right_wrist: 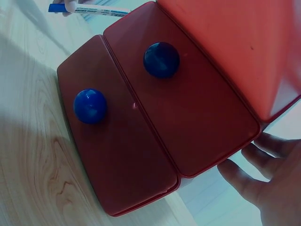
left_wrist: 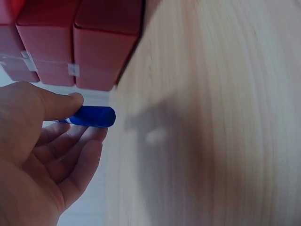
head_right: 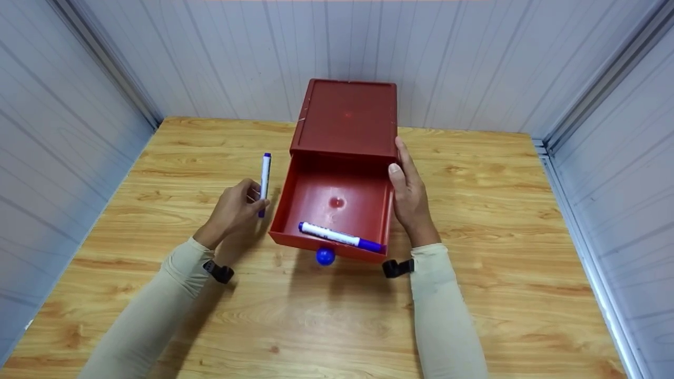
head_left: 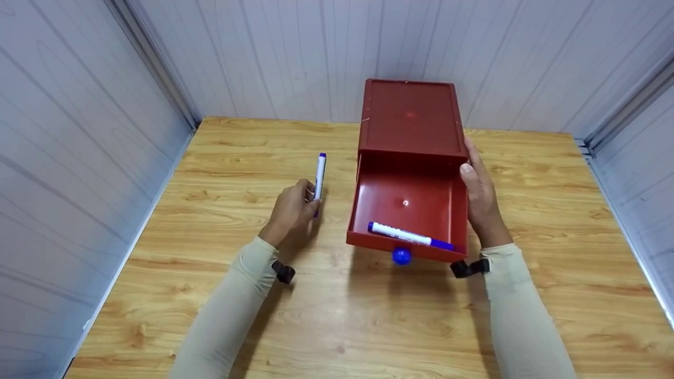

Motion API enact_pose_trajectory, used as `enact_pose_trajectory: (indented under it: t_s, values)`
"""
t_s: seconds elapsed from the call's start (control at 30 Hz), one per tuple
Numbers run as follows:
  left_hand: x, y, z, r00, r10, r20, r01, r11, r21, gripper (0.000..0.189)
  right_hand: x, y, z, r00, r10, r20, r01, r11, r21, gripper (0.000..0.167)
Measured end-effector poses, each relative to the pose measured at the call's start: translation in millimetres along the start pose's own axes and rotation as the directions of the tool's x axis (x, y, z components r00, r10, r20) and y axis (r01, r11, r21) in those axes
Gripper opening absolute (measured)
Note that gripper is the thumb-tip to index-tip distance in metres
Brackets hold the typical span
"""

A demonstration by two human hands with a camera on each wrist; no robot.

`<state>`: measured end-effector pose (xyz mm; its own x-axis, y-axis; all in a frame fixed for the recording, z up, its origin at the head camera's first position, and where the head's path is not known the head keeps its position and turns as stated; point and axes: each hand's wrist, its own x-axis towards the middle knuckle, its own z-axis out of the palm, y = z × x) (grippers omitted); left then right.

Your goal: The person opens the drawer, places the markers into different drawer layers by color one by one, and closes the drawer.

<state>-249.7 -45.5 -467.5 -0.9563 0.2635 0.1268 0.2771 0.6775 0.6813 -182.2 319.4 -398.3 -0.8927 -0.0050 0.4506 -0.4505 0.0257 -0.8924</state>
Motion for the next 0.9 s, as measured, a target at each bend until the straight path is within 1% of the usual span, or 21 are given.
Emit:
enact_pose_trajectory:
  t_s: [0.1,0.17,0.27,0.4,0.5,0.6,0.73,0.8,0.9]
  values:
    - [-2.0,8.4,0.8,0.999,0.040,-0.012,-0.040,0.999,-0.013,0.021,-0.1,-2.0,0.8,1.000,-0.002,0.000,0.002,1.000,0.002,0.056]
    - [-3.3,13.4,1.4,0.998,0.066,-0.019,-0.066,0.998,-0.014,0.021,0.2,0.9,-0.6,1.000,-0.003,0.000,0.003,1.000,0.004,0.056]
    - [-5.2,19.4,2.3,0.996,0.083,-0.025,-0.083,0.996,-0.034,0.022,0.7,6.2,-3.3,1.000,-0.003,0.003,0.003,1.000,0.017,0.057]
    - [-9.4,25.0,2.2,0.994,0.107,-0.033,-0.109,0.990,-0.086,0.022,0.6,1.8,-0.5,1.000,-0.003,0.013,0.002,0.999,0.042,0.057]
    - [-12.6,28.5,-1.1,0.990,0.137,-0.042,-0.140,0.986,-0.094,0.022,0.5,-1.2,1.6,1.000,0.002,0.016,-0.002,0.999,0.036,0.057]
    - [-14.9,32.2,-6.9,0.985,0.162,-0.057,-0.166,0.983,-0.073,0.020,1.7,8.8,-2.6,1.000,0.007,0.017,-0.008,0.999,0.032,0.056]
    - [-18.3,37.9,-13.8,0.976,0.196,-0.097,-0.202,0.977,-0.063,0.018,3.1,22.1,-9.4,1.000,0.012,0.011,-0.012,1.000,0.025,0.056]
    - [-20.1,40.5,-15.7,0.970,0.220,-0.108,-0.227,0.972,-0.057,0.018,3.0,24.9,-11.3,1.000,0.014,0.001,-0.014,1.000,0.027,0.056]
    - [-22.5,42.7,-16.6,0.959,0.258,-0.121,-0.263,0.965,-0.025,0.018,2.6,25.7,-11.4,1.000,0.016,-0.009,-0.015,1.000,0.026,0.056]
